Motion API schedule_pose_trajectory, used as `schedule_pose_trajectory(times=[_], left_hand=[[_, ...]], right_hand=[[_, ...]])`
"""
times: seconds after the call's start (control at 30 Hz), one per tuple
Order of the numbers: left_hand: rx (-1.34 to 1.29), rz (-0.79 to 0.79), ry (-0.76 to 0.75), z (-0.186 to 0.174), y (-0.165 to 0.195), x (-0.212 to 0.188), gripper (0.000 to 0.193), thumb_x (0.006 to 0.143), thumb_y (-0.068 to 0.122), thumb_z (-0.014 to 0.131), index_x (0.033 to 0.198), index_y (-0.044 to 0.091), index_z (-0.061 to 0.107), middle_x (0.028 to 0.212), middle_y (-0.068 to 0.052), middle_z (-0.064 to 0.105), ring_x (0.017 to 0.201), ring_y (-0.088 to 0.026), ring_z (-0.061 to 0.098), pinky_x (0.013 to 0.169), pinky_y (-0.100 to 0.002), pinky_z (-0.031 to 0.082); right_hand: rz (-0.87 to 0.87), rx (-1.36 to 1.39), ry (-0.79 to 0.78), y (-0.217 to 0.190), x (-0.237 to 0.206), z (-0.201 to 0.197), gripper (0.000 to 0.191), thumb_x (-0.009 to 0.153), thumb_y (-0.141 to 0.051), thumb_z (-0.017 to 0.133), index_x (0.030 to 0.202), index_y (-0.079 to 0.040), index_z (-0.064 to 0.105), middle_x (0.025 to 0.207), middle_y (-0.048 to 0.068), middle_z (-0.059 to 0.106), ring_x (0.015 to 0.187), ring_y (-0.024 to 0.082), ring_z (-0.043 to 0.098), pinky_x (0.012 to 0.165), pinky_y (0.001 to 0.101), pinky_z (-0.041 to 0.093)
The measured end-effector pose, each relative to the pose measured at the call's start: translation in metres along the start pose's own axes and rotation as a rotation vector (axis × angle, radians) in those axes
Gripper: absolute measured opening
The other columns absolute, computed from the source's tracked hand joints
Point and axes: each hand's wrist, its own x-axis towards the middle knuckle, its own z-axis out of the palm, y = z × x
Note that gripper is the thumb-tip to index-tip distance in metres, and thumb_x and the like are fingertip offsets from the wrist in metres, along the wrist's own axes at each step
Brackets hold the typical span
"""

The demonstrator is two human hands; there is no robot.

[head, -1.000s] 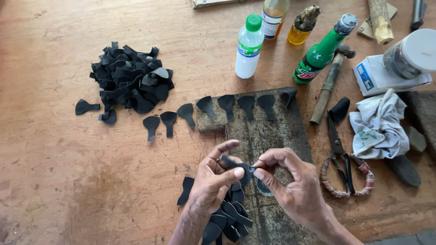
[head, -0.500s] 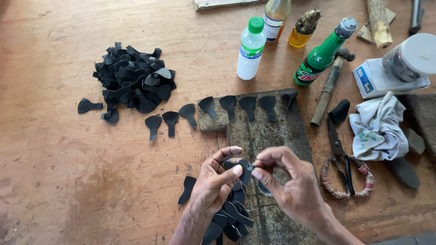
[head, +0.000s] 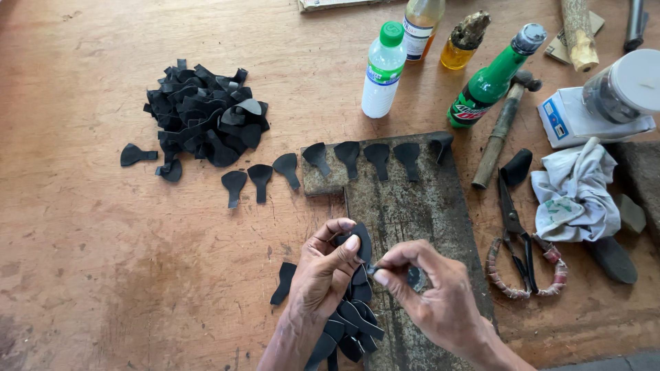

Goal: The person sits at a workbench and trims the edges of small black rubber pieces one at a time, holding each piece against a small handheld tool to shave off excess material. Finished pieces are placed in a growing row on a wooden board, with a pile of untrimmed pieces nearby.

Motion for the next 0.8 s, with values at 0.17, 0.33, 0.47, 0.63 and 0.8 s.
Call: schedule_pose_trajectory(times=[0.17,0.33,0.47,0.63,0.8], left_hand=[[-0.028,-0.014,-0.049,0.002,-0.003,-0.002,0.028,0.089,-0.002,0.077,0.115,0.0,0.066,0.099,-0.013,0.071,0.084,-0.018,0.07,0.074,-0.028,0.059],[-0.011,0.01,0.034,0.008,0.0,-0.002,0.029,0.085,-0.003,0.074,0.113,0.0,0.065,0.101,-0.008,0.072,0.086,-0.016,0.071,0.076,-0.029,0.061],[0.07,-0.045,0.014,0.009,0.002,-0.006,0.03,0.086,0.001,0.075,0.114,0.001,0.068,0.097,-0.01,0.073,0.08,-0.016,0.07,0.073,-0.029,0.061],[0.121,-0.067,-0.056,0.008,0.004,-0.008,0.024,0.089,0.003,0.076,0.112,0.001,0.07,0.095,-0.01,0.073,0.082,-0.014,0.069,0.072,-0.03,0.06],[0.131,-0.093,-0.056,0.007,0.003,-0.01,0.022,0.087,0.004,0.077,0.108,0.002,0.069,0.093,-0.008,0.072,0.085,-0.014,0.067,0.075,-0.032,0.058]], right_hand=[[0.163,0.055,0.108,0.005,0.003,-0.005,0.019,0.089,-0.02,0.075,0.102,-0.009,0.066,0.088,0.005,0.077,0.072,0.012,0.076,0.06,0.0247,0.067],[-0.083,-0.004,0.044,0.001,0.002,0.003,0.014,0.095,-0.018,0.074,0.104,-0.01,0.067,0.094,0.005,0.077,0.084,0.01,0.076,0.072,0.0241,0.068],[-0.019,-0.039,0.083,-0.003,0.005,-0.002,0.018,0.09,-0.017,0.075,0.104,-0.009,0.066,0.097,0.006,0.076,0.083,0.01,0.076,0.069,0.0236,0.068],[0.078,0.043,0.094,-0.009,0.012,-0.017,0.018,0.091,-0.018,0.074,0.104,-0.009,0.066,0.092,0.004,0.077,0.077,0.01,0.075,0.064,0.0223,0.066],[-0.019,-0.001,0.065,-0.01,0.013,-0.012,0.018,0.091,-0.018,0.075,0.104,-0.009,0.067,0.094,0.004,0.076,0.08,0.01,0.076,0.067,0.0209,0.067]])
